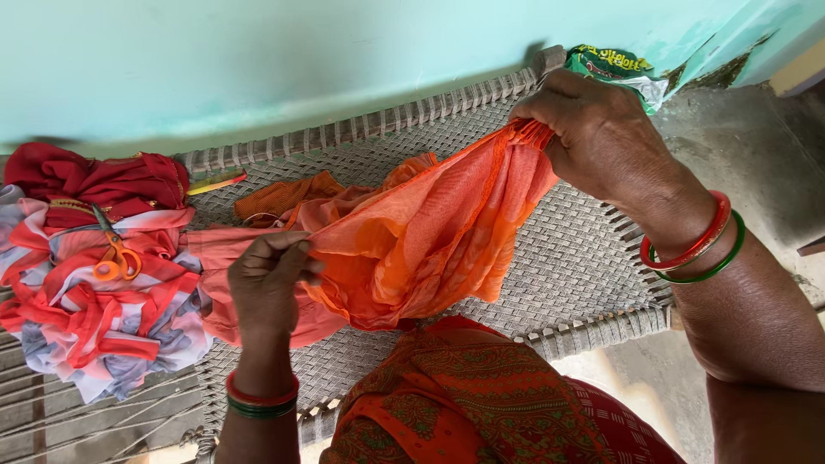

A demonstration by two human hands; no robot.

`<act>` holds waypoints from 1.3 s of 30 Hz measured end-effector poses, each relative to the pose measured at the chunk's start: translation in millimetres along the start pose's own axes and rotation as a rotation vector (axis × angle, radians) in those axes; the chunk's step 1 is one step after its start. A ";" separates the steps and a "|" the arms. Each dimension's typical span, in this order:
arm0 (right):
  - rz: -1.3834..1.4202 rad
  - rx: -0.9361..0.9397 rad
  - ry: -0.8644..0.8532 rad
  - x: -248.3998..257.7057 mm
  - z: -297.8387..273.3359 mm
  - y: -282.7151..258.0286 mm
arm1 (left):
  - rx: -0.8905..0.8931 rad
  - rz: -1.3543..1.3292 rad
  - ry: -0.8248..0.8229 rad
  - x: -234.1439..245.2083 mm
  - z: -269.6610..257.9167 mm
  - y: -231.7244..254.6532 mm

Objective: The person folds an orange patterned cloth on a woven charpai bed. They repeatedly align the edges, fold the fabric in half, and smooth the layers with their hands. Other folded fabrics and a pair of scissors are visible nearby.

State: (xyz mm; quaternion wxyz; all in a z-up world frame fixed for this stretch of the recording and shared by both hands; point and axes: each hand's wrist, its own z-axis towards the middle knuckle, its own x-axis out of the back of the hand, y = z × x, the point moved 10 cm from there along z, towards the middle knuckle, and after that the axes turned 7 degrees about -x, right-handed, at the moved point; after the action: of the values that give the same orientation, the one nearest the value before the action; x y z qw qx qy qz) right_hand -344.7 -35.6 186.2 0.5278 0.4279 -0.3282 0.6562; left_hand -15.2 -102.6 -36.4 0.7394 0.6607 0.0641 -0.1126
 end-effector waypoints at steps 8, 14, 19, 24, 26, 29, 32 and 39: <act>-0.086 0.079 0.050 9.0 20.3 -12.2 | -0.631 0.526 -0.070 -48.9 -36.8 -3.6; -0.104 0.056 0.016 18.3 28.6 -14.3 | -0.585 0.561 -0.168 -101.5 -54.1 -36.9; -0.076 0.039 0.004 24.6 29.3 -21.5 | -0.550 0.591 -0.202 -126.1 -41.4 -49.7; -0.120 0.029 0.002 23.8 29.9 -17.1 | -0.550 0.583 -0.212 -134.2 -32.1 -51.3; -0.133 0.017 0.005 21.9 29.8 -9.7 | -0.530 0.542 -0.255 -128.5 -31.3 -46.7; -0.131 -0.008 0.008 17.5 29.7 6.0 | -0.494 0.466 -0.353 -106.0 -31.4 -28.4; -0.097 -0.043 0.001 9.5 27.6 20.2 | -0.483 0.464 -0.406 -82.6 -36.3 -1.3; -0.025 -0.076 -0.001 -6.2 24.1 31.5 | -0.397 0.389 -0.377 -53.5 -40.0 36.5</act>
State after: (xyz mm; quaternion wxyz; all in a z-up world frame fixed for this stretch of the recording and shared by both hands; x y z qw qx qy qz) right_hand -369.7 -66.6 191.3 0.5516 0.4119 -0.3479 0.6364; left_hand -55.6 -54.8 7.0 0.8602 0.4712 -0.1804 -0.0746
